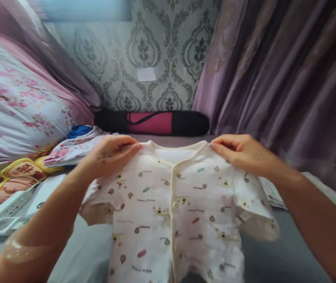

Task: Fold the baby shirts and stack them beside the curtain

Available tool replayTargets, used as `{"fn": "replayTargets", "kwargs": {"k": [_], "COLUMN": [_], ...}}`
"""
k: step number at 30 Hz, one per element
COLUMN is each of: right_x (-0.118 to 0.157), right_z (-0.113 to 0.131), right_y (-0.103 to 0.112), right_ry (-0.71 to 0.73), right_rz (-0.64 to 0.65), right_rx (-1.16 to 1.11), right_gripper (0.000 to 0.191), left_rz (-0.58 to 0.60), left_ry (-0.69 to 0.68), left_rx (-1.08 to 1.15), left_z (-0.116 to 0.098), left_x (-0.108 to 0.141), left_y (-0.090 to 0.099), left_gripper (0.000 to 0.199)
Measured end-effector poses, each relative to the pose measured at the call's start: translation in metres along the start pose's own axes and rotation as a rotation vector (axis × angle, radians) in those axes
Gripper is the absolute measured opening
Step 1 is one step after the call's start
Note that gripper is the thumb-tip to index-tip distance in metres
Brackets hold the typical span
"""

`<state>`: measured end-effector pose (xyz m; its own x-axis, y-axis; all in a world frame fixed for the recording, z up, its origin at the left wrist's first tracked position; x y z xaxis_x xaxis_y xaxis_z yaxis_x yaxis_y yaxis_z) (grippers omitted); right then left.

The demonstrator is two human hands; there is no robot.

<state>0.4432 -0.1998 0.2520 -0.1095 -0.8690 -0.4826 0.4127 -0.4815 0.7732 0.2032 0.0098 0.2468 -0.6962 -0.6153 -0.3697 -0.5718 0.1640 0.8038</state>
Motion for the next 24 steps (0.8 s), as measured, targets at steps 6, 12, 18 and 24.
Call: {"fn": "replayTargets", "kwargs": {"k": [6,12,18,24], "right_x": [0.016,0.032,0.008,-0.019], "right_z": [-0.092,-0.131,-0.157,-0.183], "right_y": [-0.104,-0.163,-0.173,-0.188], "right_ry": [-0.122,-0.144,-0.162,-0.177], "right_rz": [0.283,0.482,0.507,0.576], "right_rx": [0.188,0.481,0.539,0.504], "right_gripper": [0.028,0.032,0.033,0.033], "left_rz": [0.261,0.303,0.293,0.348], "left_ry": [0.143,0.134,0.112,0.132], "left_rx": [-0.247,-0.444,-0.532,-0.572], "left_z": [0.07,0.097,0.111,0.121], "left_x": [-0.006,-0.014,-0.047,-0.079], "left_y": [-0.142,-0.198,-0.208,-0.22], "left_gripper": [0.04,0.037,0.036,0.036]}}
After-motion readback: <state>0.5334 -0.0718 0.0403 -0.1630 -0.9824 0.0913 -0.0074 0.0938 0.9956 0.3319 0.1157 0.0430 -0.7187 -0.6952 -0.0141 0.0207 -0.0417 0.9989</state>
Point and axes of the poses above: each hand's wrist, its own x-axis away from the middle knuckle, its own y-axis out of the back of the hand, z = x × y, the point moved 5 cm from there along -x, towards the middle knuckle, and after that the axes turned 15 degrees about y, right-handed, at the moved point
